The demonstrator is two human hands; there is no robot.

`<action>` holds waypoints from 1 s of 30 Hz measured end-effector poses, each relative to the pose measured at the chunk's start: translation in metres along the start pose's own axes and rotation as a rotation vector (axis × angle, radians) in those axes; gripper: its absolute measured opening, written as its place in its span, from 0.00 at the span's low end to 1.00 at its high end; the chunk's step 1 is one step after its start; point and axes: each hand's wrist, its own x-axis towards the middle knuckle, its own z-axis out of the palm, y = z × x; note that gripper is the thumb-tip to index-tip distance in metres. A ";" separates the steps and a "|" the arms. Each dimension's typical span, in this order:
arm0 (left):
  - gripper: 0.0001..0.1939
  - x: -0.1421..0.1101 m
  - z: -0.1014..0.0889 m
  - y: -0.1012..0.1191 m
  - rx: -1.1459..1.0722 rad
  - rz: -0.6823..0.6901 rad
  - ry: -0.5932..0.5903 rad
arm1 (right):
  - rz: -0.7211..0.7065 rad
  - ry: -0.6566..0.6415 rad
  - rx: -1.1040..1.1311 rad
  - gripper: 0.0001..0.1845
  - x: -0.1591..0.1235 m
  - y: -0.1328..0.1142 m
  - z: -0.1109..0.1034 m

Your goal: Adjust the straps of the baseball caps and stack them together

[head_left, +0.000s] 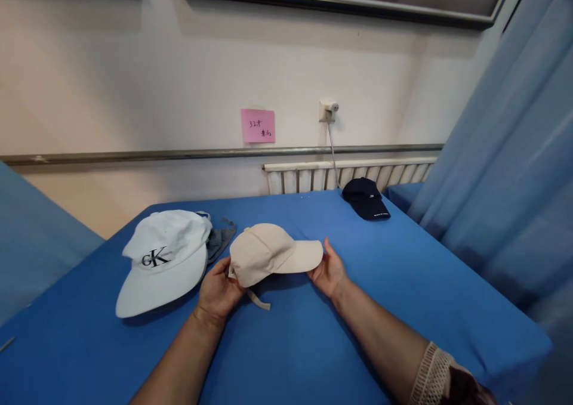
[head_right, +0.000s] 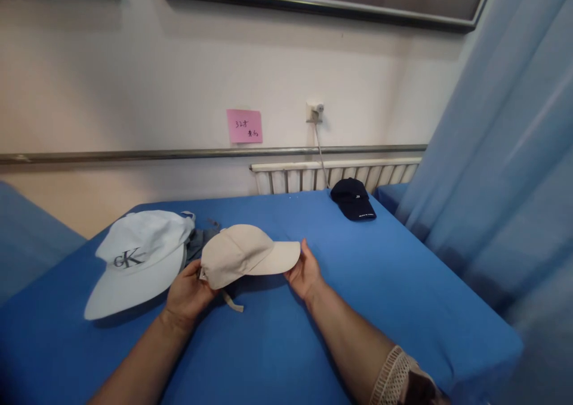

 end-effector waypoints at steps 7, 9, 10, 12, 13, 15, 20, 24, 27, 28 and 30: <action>0.16 -0.001 0.011 -0.002 0.018 0.173 0.211 | -0.072 -0.035 -0.077 0.10 0.004 -0.003 -0.004; 0.21 -0.006 0.013 -0.012 0.104 0.156 0.141 | -0.151 -0.058 -0.026 0.12 0.002 0.001 -0.003; 0.21 -0.008 0.015 -0.021 0.187 0.125 0.114 | -0.179 -0.063 -0.019 0.13 0.000 0.004 -0.003; 0.20 -0.013 0.020 -0.044 0.397 0.084 0.071 | -0.199 -0.062 -0.033 0.14 -0.003 0.012 -0.003; 0.21 -0.014 0.023 -0.057 0.490 0.092 0.054 | -0.190 -0.061 -0.044 0.14 -0.005 0.017 -0.003; 0.25 -0.015 0.028 -0.084 0.615 0.123 0.029 | -0.149 -0.071 -0.060 0.15 -0.009 0.028 -0.002; 0.23 -0.014 0.037 -0.113 0.551 0.262 0.154 | -0.048 -0.156 -0.160 0.17 -0.026 0.048 0.002; 0.19 -0.021 0.048 -0.071 0.487 0.376 0.174 | 0.075 -0.262 -0.370 0.20 -0.038 0.048 0.005; 0.12 -0.034 0.059 -0.010 0.453 0.557 0.209 | 0.100 -0.279 -0.460 0.20 -0.040 0.044 0.004; 0.08 -0.040 0.061 0.013 0.430 0.621 0.232 | 0.104 -0.280 -0.474 0.19 -0.039 0.044 0.004; 0.04 -0.051 0.059 0.054 0.380 0.730 0.303 | 0.109 -0.284 -0.493 0.18 -0.037 0.043 0.001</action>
